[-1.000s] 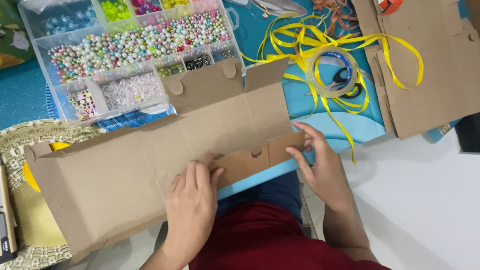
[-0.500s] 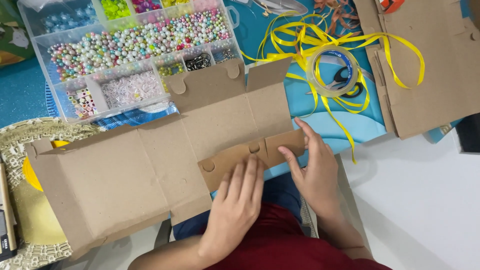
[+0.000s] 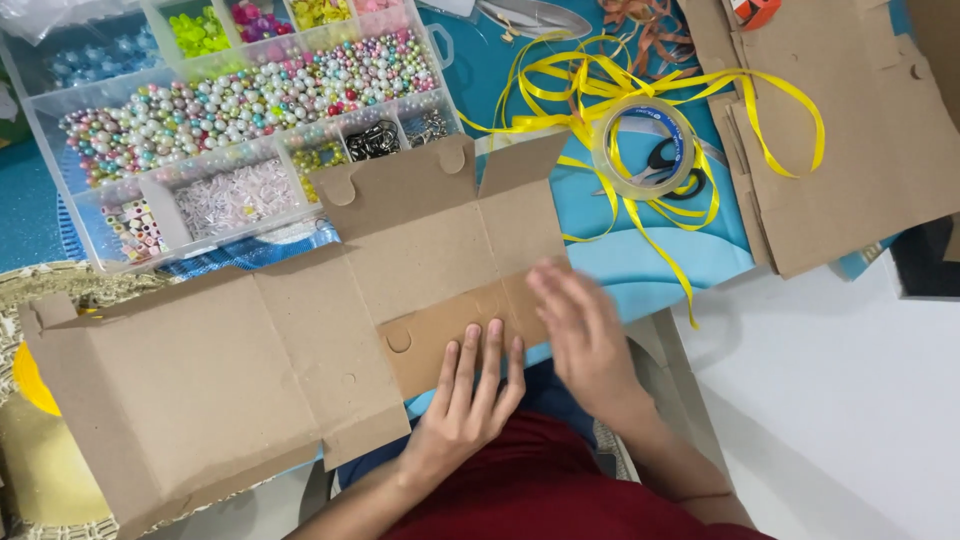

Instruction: Assembling a small cardboard gift box and filling it with shredded paper and small bags of jewelry components.

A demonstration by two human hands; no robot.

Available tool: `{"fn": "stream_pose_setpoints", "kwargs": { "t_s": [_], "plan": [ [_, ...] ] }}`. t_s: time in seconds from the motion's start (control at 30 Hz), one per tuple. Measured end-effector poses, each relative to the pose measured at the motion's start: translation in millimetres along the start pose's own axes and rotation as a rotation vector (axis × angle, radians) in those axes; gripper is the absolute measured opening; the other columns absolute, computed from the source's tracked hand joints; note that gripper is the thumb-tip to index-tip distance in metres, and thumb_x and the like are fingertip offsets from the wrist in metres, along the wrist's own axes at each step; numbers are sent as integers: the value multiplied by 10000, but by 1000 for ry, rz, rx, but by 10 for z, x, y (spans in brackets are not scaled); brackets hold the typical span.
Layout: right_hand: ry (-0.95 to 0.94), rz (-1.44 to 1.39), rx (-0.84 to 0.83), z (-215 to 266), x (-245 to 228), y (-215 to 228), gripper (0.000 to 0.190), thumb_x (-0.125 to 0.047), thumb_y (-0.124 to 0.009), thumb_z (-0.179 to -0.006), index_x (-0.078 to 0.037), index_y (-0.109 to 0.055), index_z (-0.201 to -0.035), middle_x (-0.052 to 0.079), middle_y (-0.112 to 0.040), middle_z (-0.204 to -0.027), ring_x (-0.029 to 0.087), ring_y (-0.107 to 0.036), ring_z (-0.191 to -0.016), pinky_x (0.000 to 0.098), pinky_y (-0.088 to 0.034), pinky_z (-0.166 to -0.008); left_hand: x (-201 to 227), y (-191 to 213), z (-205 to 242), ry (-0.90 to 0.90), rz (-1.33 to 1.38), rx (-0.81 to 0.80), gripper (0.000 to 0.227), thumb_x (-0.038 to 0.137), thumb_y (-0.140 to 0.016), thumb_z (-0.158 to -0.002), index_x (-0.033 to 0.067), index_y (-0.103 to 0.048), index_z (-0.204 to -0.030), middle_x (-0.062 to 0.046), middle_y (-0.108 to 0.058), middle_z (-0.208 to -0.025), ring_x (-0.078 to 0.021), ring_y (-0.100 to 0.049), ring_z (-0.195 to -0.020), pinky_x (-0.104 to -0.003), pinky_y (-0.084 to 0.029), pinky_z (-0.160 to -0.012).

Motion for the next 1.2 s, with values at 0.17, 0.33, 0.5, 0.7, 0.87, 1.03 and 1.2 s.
{"fn": "stream_pose_setpoints", "kwargs": {
  "t_s": [0.17, 0.33, 0.5, 0.7, 0.87, 1.03, 1.2],
  "plan": [
    [202, -230, -182, 48, -246, -8, 687, -462, -295, -1103, -32, -133, -1614, 313, -307, -1646, 465, -333, -1569, 533, -297, -1317, -22, -46, -53, 130, 174, 157, 263, 190, -404, -1119, 150, -501, -878, -156, -705, -1309, -286, -704, -1202, -369, -548, -1065],
    [167, 3, -135, -40, 32, -1, 987, -771, -304, -985, -97, -63, -1665, 302, -230, -1693, 475, -282, -1596, 558, -309, -1303, -28, 12, -53, 147, 165, 99, 397, 367, -434, -1164, 183, -543, -830, -140, -670, -1379, -268, -652, -1281, -357, -502, -1123],
    [271, -141, -223, 127, -152, 103, 1076, -853, -330, -924, -135, -35, -1669, 329, -237, -1679, 481, -280, -1596, 549, -246, -1331, 18, 38, -89, 230, 174, 69, 245, 282, -445, -1134, 99, -597, -1072, -122, -687, -1351, -244, -674, -1248, -350, -524, -1091],
    [245, 26, -191, 482, 218, 117, 1047, -864, -294, -920, -179, -39, -1670, 236, -403, -1638, 367, -414, -1545, 476, -253, -1303, -11, 64, -107, 249, 184, 48, 267, 300, -512, -1118, 94, -681, -1148, -99, -697, -1340, -216, -688, -1226, -332, -529, -1068],
    [297, -99, -131, 553, 75, 41, 1037, -851, -345, -942, -184, -32, -1673, 289, -425, -1598, 436, -432, -1521, 497, -319, -1283, 7, 64, -70, 156, 77, 6, 306, 207, -487, -1124, 62, -682, -1310, -125, -668, -1384, -260, -641, -1286, -356, -475, -1124],
    [258, -149, -99, 344, -40, 65, 933, -757, -379, -1004, -152, -99, -1656, 251, -488, -1572, 408, -483, -1502, 505, -367, -1268, -15, 118, -111, 160, 73, 0, 329, 98, -428, -1119, 48, -631, -1373, -121, -663, -1391, -241, -653, -1278, -321, -498, -1093],
    [255, -68, -29, 391, -98, -39, 792, -696, -371, -1033, -82, -290, -1526, 263, -508, -1536, 432, -530, -1452, 522, -422, -1232, 10, 141, -78, 183, 135, -106, 322, 107, -406, -1112, 59, -605, -1360, -178, -562, -1485, -330, -543, -1374, -555, -501, -1091]
  ]
}}
Point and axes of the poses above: each hand's wrist, its own z-axis away from the middle knuckle, its own y-axis out of the back of the hand, x = y × z, the point moved 1 cm from there along -z, towards the middle knuckle
